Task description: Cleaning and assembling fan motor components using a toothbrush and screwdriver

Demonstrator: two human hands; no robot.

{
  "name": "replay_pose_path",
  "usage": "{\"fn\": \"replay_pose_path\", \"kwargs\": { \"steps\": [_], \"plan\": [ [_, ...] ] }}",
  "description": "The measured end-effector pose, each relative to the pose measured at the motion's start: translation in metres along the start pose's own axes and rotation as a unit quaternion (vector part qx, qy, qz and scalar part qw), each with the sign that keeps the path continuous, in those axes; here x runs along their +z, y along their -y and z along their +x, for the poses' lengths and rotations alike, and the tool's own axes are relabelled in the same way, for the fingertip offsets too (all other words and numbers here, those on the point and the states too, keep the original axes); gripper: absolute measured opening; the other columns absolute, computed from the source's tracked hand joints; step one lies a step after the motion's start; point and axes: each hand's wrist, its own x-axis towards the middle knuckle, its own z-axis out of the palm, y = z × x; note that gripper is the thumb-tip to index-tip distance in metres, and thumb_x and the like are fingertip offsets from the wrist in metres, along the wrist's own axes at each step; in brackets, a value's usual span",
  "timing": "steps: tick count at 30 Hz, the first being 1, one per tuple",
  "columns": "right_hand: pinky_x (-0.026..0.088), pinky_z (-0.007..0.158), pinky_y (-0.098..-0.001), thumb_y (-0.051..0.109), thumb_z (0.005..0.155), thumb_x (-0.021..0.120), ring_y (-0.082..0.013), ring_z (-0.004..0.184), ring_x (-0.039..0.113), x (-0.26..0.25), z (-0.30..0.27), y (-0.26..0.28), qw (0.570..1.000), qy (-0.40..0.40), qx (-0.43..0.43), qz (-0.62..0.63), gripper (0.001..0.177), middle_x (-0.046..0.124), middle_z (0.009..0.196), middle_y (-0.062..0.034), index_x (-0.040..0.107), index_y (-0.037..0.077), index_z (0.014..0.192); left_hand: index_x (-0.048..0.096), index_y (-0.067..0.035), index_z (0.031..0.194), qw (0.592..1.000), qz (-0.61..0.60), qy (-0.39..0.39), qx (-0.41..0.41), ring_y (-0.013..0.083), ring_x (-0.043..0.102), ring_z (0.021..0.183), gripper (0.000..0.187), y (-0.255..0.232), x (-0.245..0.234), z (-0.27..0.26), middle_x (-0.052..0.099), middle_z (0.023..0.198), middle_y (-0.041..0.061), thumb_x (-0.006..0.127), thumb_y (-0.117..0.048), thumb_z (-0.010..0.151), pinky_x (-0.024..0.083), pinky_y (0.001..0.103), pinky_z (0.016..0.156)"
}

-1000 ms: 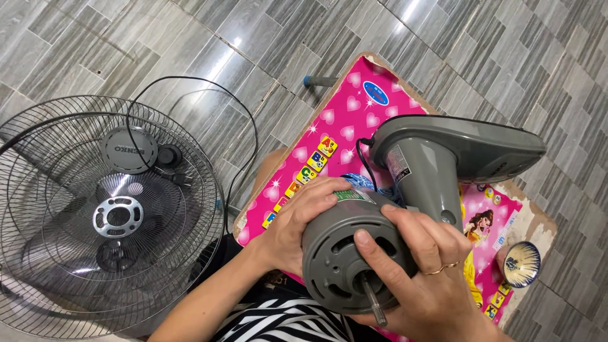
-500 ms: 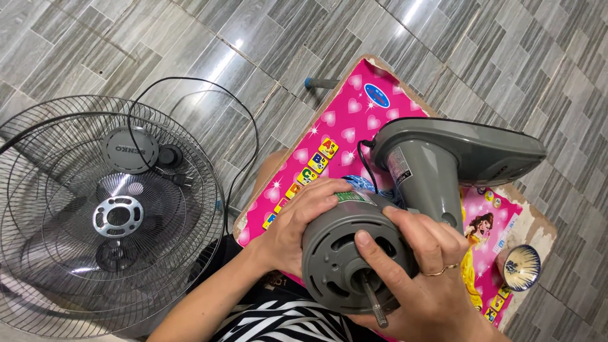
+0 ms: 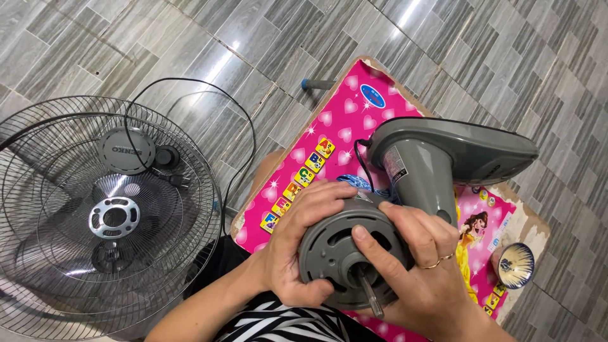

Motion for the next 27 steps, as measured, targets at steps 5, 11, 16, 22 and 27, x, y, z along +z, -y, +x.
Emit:
{"fn": "replay_pose_path", "kwargs": {
  "steps": [5,11,16,22,27],
  "plan": [
    [0.044,0.115,-0.0517,0.069,0.067,0.084,-0.0358,0.134,0.053,-0.008,-0.004,-0.016,0.997,0.057,-0.032,0.050,0.089,0.047,0.148,-0.0153,0.062,0.017,0.135,0.043,-0.010,0.145,0.999,-0.006,-0.010,0.040,0.0408,0.055,0.142,0.061,0.002,-0.001,-0.001,0.050,0.151,0.021,0.060,-0.042,0.096,0.043,0.060,0.128],
    [0.051,0.106,-0.0521,0.068,0.066,0.086,-0.0343,0.124,0.064,-0.001,-0.007,-0.031,0.998,0.004,-0.051,0.047,0.084,0.053,0.139,-0.0143,0.067,0.015,0.128,0.046,-0.010,0.141,0.997,-0.010,-0.014,0.072,0.0384,0.059,0.136,0.067,0.015,-0.004,-0.004,0.048,0.150,0.019,0.069,-0.046,0.090,0.047,0.058,0.123],
    [0.054,0.104,-0.0487,0.039,0.071,0.087,-0.0347,0.123,0.063,0.002,-0.015,-0.037,0.997,-0.007,-0.057,0.044,0.064,0.053,0.140,-0.0165,0.069,0.016,0.128,0.039,-0.014,0.143,0.993,0.071,0.035,0.087,0.0379,0.060,0.138,0.107,0.010,-0.012,0.004,0.050,0.150,0.017,0.096,-0.054,0.062,0.048,0.057,0.124],
    [0.057,0.100,-0.0470,0.012,0.086,0.074,-0.0397,0.122,0.064,0.001,-0.023,-0.038,0.998,-0.002,-0.068,0.015,0.038,0.053,0.140,-0.0218,0.072,0.013,0.124,0.038,-0.020,0.142,0.982,0.104,0.101,0.118,0.0437,0.057,0.142,0.086,0.022,-0.015,0.001,0.047,0.153,0.019,0.094,-0.034,0.077,0.051,0.062,0.122],
    [0.058,0.101,-0.0491,0.013,0.088,0.072,-0.0419,0.123,0.064,0.002,-0.023,-0.037,0.995,-0.027,-0.099,-0.009,0.038,0.053,0.138,-0.0220,0.070,0.010,0.126,0.040,-0.022,0.142,0.981,0.072,0.106,0.146,0.0482,0.058,0.140,0.080,0.031,-0.015,0.002,0.045,0.152,0.022,0.092,-0.031,0.082,0.054,0.066,0.119]
  ]
}}
